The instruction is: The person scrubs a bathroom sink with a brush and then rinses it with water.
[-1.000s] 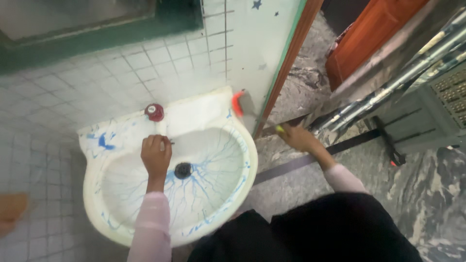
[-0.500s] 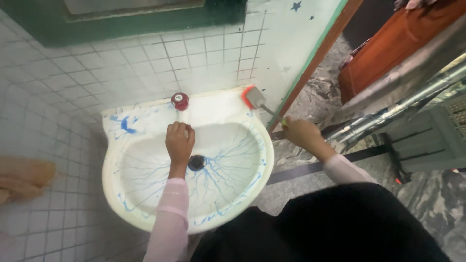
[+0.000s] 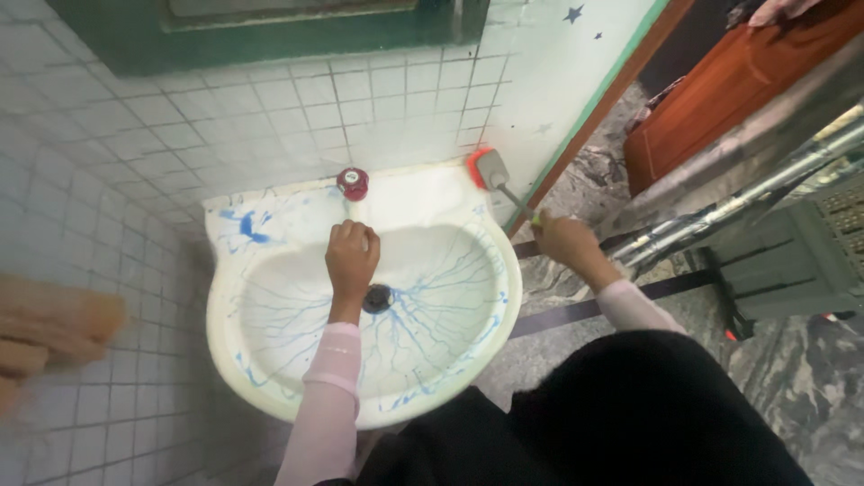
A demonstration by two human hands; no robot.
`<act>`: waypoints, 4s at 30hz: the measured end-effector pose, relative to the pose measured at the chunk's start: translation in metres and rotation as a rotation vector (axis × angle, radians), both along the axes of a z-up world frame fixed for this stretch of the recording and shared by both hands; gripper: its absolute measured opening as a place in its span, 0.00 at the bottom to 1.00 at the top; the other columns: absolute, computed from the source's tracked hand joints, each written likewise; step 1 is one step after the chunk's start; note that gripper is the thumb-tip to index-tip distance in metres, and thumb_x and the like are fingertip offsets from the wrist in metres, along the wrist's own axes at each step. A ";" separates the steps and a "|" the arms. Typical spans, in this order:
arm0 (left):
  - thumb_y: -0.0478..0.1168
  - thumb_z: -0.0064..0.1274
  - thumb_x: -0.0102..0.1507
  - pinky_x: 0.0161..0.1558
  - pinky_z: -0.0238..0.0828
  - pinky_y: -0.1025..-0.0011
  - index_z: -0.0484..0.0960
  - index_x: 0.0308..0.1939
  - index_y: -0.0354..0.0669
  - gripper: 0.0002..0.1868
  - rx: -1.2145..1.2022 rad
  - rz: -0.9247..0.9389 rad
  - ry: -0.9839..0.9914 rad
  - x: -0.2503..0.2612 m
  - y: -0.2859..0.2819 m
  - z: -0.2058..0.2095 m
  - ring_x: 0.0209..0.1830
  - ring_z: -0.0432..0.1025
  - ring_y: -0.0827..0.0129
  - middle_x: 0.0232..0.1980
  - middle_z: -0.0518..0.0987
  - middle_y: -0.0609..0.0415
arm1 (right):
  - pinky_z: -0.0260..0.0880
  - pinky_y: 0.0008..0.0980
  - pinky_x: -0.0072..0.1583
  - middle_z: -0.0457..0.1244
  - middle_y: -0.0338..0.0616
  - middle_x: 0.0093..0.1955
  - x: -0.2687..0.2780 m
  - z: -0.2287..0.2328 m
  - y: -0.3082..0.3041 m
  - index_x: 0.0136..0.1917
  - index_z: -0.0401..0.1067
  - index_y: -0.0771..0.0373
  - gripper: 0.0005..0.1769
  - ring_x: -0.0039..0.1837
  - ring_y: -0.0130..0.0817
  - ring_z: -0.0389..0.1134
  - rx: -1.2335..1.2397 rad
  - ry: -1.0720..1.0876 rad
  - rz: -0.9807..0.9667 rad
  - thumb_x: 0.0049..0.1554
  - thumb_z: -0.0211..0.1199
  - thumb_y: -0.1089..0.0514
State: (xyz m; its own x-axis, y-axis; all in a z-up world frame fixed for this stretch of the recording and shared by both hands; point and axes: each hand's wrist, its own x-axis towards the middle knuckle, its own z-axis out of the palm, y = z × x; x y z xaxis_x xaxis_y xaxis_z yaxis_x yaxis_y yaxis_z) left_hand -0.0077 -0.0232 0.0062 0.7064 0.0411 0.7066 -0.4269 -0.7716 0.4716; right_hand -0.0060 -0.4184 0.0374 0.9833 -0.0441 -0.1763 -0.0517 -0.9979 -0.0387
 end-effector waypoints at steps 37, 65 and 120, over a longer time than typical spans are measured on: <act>0.34 0.55 0.61 0.41 0.74 0.58 0.77 0.32 0.40 0.04 0.072 -0.182 0.075 0.013 0.026 -0.011 0.42 0.72 0.53 0.38 0.75 0.49 | 0.73 0.59 0.53 0.71 0.60 0.46 -0.097 -0.027 0.100 0.59 0.67 0.64 0.23 0.48 0.63 0.73 -0.048 -0.120 -0.206 0.67 0.46 0.43; 0.35 0.56 0.62 0.42 0.74 0.59 0.78 0.32 0.40 0.05 0.050 -0.236 0.098 0.013 0.030 -0.013 0.42 0.72 0.55 0.38 0.75 0.50 | 0.71 0.62 0.51 0.69 0.67 0.45 -0.095 -0.037 0.104 0.68 0.61 0.64 0.29 0.48 0.67 0.72 0.050 -0.079 -0.336 0.65 0.43 0.41; 0.38 0.58 0.63 0.43 0.73 0.59 0.79 0.35 0.42 0.05 0.008 -0.216 0.086 0.007 0.035 -0.011 0.43 0.72 0.55 0.40 0.77 0.52 | 0.50 0.24 0.26 0.51 0.31 0.28 -0.139 0.171 0.173 0.52 0.64 0.58 0.17 0.25 0.20 0.49 1.081 0.028 -0.309 0.67 0.47 0.43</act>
